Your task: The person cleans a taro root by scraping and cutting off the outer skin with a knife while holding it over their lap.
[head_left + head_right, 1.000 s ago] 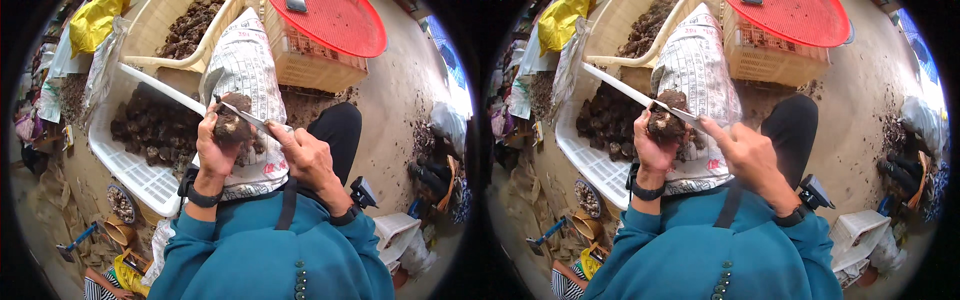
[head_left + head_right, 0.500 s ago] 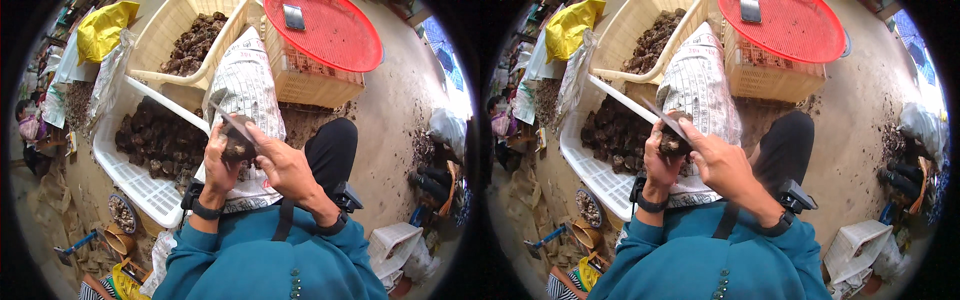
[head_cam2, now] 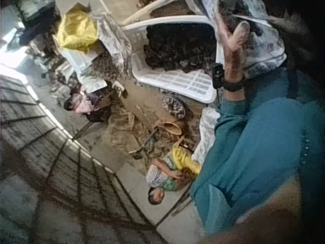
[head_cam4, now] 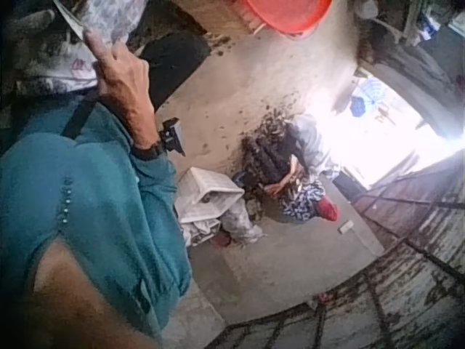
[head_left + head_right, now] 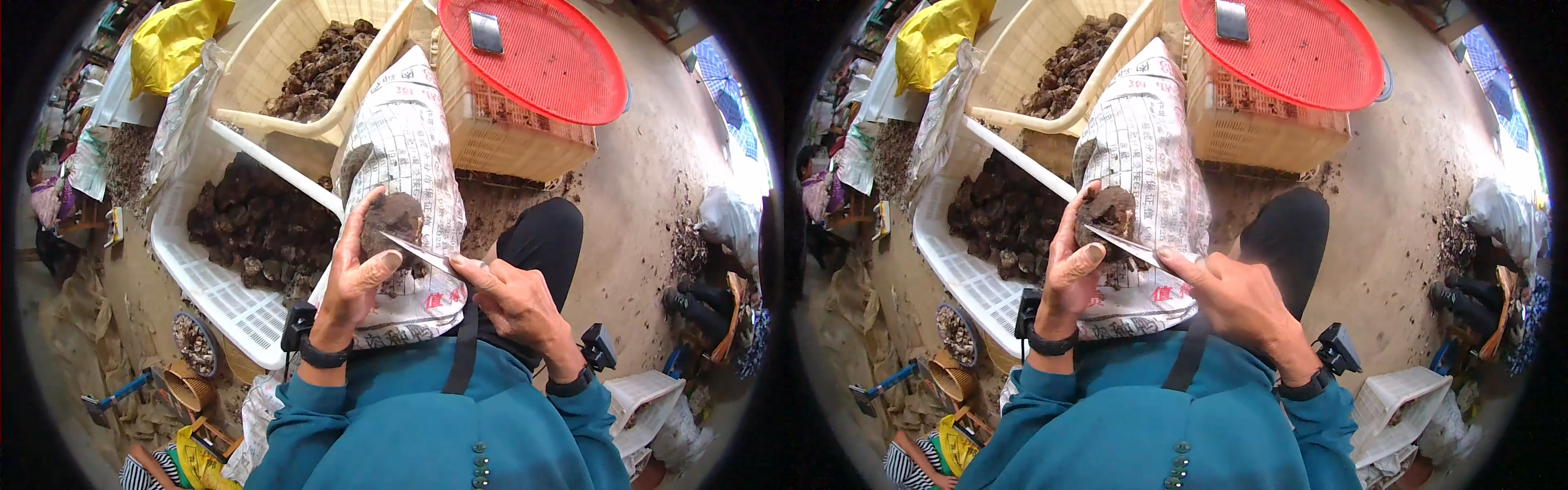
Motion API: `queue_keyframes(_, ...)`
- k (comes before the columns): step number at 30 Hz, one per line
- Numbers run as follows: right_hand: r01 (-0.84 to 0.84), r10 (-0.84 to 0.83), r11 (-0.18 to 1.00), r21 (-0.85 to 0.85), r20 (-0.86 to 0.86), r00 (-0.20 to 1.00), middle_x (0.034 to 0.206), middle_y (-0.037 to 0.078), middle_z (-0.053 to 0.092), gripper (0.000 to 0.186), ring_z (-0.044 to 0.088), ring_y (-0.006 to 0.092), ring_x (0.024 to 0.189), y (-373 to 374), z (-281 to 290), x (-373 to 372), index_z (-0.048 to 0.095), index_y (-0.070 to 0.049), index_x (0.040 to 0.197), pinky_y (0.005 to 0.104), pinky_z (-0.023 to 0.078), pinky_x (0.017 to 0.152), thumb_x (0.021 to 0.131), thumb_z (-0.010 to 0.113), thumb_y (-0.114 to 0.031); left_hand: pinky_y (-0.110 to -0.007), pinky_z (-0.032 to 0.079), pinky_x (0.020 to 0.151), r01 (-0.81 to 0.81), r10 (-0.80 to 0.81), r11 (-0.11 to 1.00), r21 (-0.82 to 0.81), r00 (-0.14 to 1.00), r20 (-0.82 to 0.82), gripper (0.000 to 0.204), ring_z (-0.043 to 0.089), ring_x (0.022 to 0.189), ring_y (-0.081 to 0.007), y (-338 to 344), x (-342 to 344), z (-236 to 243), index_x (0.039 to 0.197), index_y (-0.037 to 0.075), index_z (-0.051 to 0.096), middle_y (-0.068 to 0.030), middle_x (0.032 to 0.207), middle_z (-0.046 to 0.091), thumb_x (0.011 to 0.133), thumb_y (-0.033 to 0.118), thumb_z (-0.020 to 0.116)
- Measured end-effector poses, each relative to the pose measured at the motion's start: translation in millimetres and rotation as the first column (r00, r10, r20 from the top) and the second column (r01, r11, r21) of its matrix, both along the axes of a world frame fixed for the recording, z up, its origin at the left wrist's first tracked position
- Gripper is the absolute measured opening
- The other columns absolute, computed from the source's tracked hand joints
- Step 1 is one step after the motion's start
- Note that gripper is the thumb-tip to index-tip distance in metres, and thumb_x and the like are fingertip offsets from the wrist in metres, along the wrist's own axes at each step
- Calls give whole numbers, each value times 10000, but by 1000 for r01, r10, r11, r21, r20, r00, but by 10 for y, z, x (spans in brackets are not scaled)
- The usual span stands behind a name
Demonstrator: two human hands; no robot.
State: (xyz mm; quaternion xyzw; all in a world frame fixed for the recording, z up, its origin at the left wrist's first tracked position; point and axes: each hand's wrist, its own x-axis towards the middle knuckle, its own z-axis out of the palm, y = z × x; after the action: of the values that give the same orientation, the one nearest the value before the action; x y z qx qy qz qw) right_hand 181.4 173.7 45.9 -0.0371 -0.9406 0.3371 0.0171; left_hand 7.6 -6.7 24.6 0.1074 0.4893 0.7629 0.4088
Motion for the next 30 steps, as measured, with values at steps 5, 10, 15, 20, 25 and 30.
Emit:
queue_keyframes(5, 42, -41, 998, 53, -28, 999, 741, 98, 526, 728, 566, 300, 615, -14, -28, -31, 498, -276, 1465, 417, 443, 519, 788, 670, -69, -344, 330, 1127, 36, -77, 983, -177, 969, -233, 917, 460, 1311, -232, -59, -24, -9, 1528, 23, 338, -139, 1394, 501, 757, 179, 809)
queue_keyframes(10, 77, -78, 997, -16, -50, 996, 789, 117, 577, 727, 611, 330, 671, -79, -87, -184, 446, -238, 1503, 436, 477, 553, 824, 677, -117, -343, 353, 1116, 126, -186, 963, -237, 949, -253, 912, 492, 1283, -217, -42, 22, 62, 1546, 38, 311, -138, 1388, 510, 761, 84, 772)
queue_keyframes(15, -31, 30, 983, -183, -6, 1000, 924, 156, 646, 807, 651, 368, 803, -73, 6, -286, 343, -145, 1550, 449, 512, 657, 826, 698, -112, -334, 401, 1079, 157, -226, 952, -264, 939, -259, 944, 536, 1234, -208, -37, 40, 84, 1558, 39, 279, -126, 1369, 535, 750, 52, 767)
queue_keyframes(20, -41, 49, 966, -257, 24, 999, 980, 169, 660, 864, 649, 386, 828, -104, 79, -331, 279, -125, 1571, 461, 515, 687, 823, 709, -109, -342, 429, 1053, 119, -240, 948, -296, 878, -415, 968, 559, 1207, -220, -25, 52, 30, 1538, 28, 307, -149, 1330, 557, 700, 30, 793)
queue_keyframes(25, -55, 63, 957, -286, 21, 998, 973, 164, 662, 831, 656, 373, 832, -134, 82, -377, 297, -147, 1568, 453, 520, 691, 836, 688, -102, -354, 425, 1056, 80, -241, 942, -326, 838, -490, 952, 556, 1211, -238, -44, 75, -89, 1506, 28, 364, -159, 1328, 551, 655, 37, 791)
queue_keyframes(30, 148, -144, 975, -164, 38, 989, 1192, 230, 649, 690, 662, 403, 1028, -115, 72, -388, 446, -56, 1483, 412, 539, 868, 822, 639, -4, -353, 422, 1064, 119, -247, 943, -310, 876, -414, 912, 569, 1200, -245, -48, 86, -59, 1468, 33, 398, -148, 1298, 567, 652, 72, 802)
